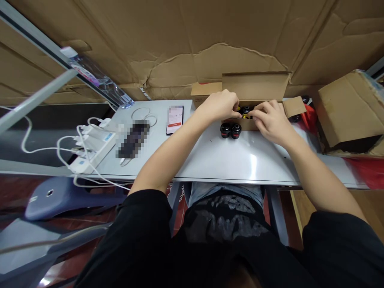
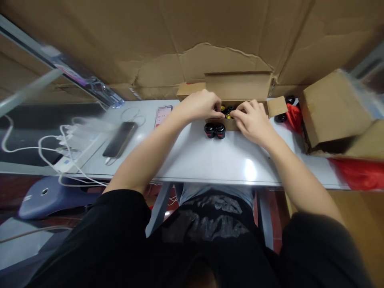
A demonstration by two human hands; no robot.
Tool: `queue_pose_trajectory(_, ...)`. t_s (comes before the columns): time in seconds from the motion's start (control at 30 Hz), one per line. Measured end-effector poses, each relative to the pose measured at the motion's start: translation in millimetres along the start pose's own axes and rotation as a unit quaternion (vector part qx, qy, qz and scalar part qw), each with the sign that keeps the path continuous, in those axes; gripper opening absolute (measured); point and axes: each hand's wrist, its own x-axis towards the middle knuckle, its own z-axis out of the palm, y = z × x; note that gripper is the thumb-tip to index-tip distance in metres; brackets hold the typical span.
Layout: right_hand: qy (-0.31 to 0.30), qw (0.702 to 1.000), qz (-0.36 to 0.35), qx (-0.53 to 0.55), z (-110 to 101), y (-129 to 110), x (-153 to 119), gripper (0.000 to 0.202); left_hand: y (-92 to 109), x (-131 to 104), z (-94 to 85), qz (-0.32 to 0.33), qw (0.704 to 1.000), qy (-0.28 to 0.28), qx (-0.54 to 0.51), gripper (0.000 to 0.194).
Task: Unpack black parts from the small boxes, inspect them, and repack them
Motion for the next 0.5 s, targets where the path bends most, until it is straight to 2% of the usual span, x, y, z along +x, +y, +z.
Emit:
queue_pose_trajectory(0.1, -0.038, 0.999, -0.002, -0.007, 4.7, -5.5, -1.5, 0.050, -3.8, 15.5, 9.6, -0.026, 0.999, -0.017, 0.026, 0.034)
queue_pose_trajectory(0.27, -0.032, 0.999, 0.014, -0.011, 8.9, -11.2, -1.4, 0.056, -18.6, 24.0, 17.6, -0.010, 0.999, 0.007, 0.045, 0.044)
queue_pose_trajectory(0.37, -0.032, 0.999, 0.010, -0.020, 10.3, -10.3, 0.4, 0.060, -24.4, 28.1, 14.9, 0.006, 0.998, -0.056, 0.035, 0.034)
queue_pose_trajectory(0.43, -0.029, 0.999, 0.006, -0.023, 11.7, -8.9, 1.9, 0.061, -24.2, 30.1, 12.6, -0.018, 0.994, -0.108, 0.020, 0.025)
queue_pose_trajectory(0.5, -0.025, 0.999, 0.007, -0.026, 13.5, -7.2, 3.3, 0.062, -22.1, 31.1, 12.6, -0.046, 0.991, -0.124, 0.008, 0.019)
